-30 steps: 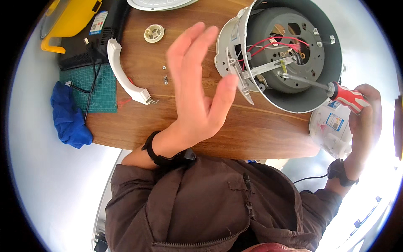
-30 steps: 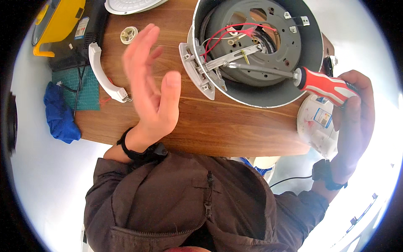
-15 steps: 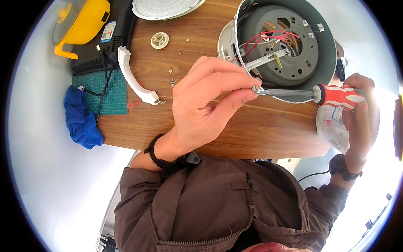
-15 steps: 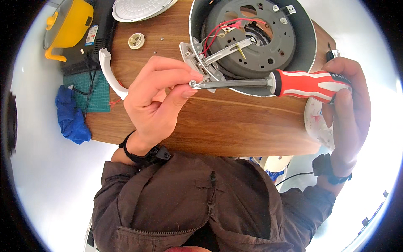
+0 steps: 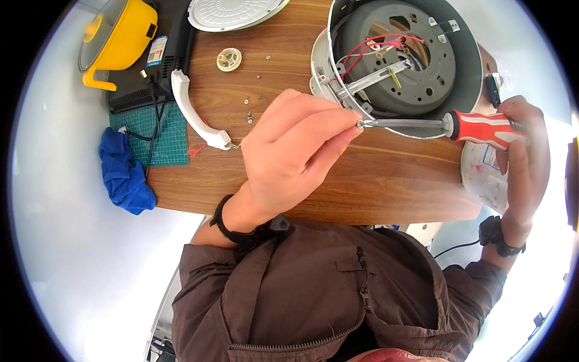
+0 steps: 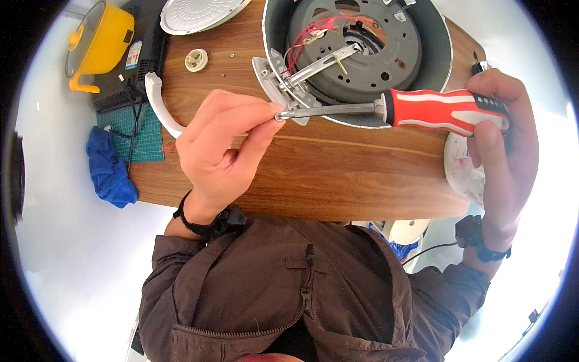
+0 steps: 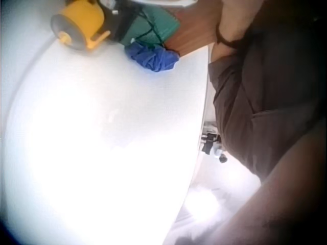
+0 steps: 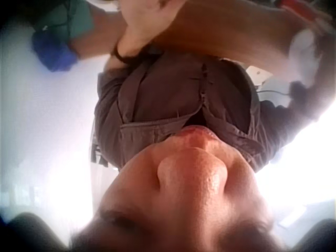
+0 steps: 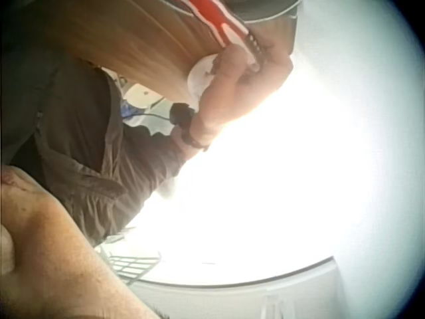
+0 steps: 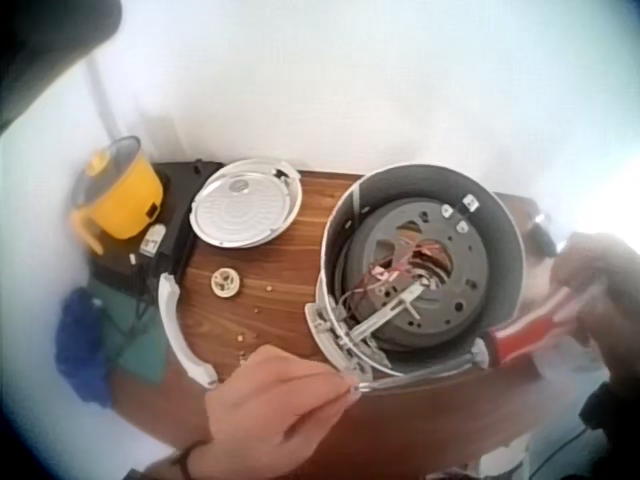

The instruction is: The person disassembles a white rice cooker, removes the lid and internal components, and uses a screwdriver to adjust wiring and secure parts inside the base. They handle screws, wires, and plastic components while working at a wooden table.

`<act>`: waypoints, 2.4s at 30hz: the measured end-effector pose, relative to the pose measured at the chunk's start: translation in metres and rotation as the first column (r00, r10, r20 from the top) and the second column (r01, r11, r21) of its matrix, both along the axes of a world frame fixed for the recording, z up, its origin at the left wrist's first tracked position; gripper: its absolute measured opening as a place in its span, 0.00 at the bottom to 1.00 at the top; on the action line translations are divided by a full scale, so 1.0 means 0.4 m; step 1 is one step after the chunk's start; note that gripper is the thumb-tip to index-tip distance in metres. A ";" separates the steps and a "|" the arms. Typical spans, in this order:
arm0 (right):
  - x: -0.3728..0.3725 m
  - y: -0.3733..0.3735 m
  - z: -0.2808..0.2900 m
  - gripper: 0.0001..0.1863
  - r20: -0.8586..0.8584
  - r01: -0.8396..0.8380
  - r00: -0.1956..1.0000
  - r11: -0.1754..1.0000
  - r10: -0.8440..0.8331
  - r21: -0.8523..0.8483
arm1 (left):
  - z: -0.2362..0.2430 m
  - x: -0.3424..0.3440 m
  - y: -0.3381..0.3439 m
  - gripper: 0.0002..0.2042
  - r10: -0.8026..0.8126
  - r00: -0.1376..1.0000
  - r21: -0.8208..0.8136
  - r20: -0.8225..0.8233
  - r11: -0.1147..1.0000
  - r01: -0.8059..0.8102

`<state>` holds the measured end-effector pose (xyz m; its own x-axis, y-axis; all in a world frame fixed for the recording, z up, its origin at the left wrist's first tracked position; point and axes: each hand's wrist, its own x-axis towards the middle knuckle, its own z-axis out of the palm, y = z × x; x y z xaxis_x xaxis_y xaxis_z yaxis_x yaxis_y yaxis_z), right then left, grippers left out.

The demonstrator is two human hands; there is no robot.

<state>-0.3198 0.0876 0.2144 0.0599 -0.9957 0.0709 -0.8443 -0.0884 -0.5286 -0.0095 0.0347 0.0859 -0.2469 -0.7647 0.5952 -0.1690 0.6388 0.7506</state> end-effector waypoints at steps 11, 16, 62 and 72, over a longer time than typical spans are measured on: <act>0.003 0.028 0.011 0.23 -0.024 -0.307 0.952 0.950 0.306 -0.060 | 0.036 0.022 -0.038 0.14 0.019 0.955 -0.285 0.295 0.956 0.068; 0.026 0.038 -0.016 0.24 0.182 -0.200 0.963 0.980 0.198 -0.006 | 0.099 0.032 -0.080 0.14 -0.012 0.921 -0.428 0.389 0.883 0.192; -0.010 0.053 -0.330 0.15 0.989 0.313 0.134 0.950 -0.063 0.018 | 0.010 -0.075 -0.035 0.37 -0.051 0.989 0.134 0.142 0.991 0.032; 0.154 -0.022 -0.154 0.16 0.976 0.203 0.146 0.961 0.162 -0.190 | 0.160 -0.205 -0.092 0.34 -0.342 0.920 -0.163 0.191 0.913 0.374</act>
<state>-0.2584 0.0788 0.1528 -0.2623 -0.9307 0.2550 0.3701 -0.3410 -0.8641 -0.0915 -0.0022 0.1497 -0.5837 -0.4820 0.6534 -0.0061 0.8073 0.5901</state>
